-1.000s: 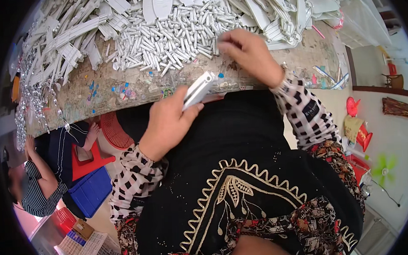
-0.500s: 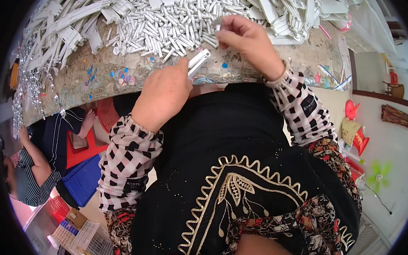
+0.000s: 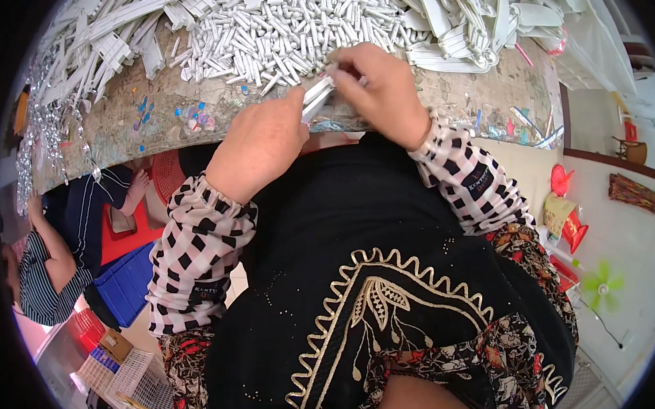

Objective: Assembling or sorting white plastic components by snapping pieces together on a table.

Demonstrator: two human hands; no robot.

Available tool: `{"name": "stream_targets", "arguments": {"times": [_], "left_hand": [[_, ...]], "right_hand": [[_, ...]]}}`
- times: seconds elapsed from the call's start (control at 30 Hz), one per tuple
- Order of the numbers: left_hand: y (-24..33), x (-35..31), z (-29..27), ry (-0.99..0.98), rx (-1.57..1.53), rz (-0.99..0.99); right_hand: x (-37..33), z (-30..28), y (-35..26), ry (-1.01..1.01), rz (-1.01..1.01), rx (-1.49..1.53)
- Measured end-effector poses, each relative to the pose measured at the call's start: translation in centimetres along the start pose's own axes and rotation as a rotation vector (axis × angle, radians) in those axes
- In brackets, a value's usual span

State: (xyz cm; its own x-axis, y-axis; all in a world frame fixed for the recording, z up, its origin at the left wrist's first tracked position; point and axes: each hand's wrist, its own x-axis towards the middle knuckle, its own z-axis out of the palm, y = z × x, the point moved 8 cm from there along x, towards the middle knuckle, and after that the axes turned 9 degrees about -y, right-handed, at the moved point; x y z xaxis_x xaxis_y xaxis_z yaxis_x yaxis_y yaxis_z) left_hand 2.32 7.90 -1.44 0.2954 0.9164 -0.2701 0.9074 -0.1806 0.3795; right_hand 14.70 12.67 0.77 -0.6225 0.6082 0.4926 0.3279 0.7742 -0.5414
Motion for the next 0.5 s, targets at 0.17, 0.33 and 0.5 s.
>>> {"name": "stream_targets", "arguments": {"times": [0.17,0.33,0.5], "left_hand": [[0.0,0.1,0.0,-0.016,-0.02,0.004],[-0.4,0.1,0.1,0.003,-0.016,0.018],[-0.3,0.0,0.3,-0.049,-0.031,-0.032]], "right_hand": [[-0.4,0.1,1.2,-0.002,0.208,0.161],[-0.7,0.4,-0.6,-0.039,0.064,0.026],[1.1,-0.3,1.3,-0.269,0.214,0.237]]}}
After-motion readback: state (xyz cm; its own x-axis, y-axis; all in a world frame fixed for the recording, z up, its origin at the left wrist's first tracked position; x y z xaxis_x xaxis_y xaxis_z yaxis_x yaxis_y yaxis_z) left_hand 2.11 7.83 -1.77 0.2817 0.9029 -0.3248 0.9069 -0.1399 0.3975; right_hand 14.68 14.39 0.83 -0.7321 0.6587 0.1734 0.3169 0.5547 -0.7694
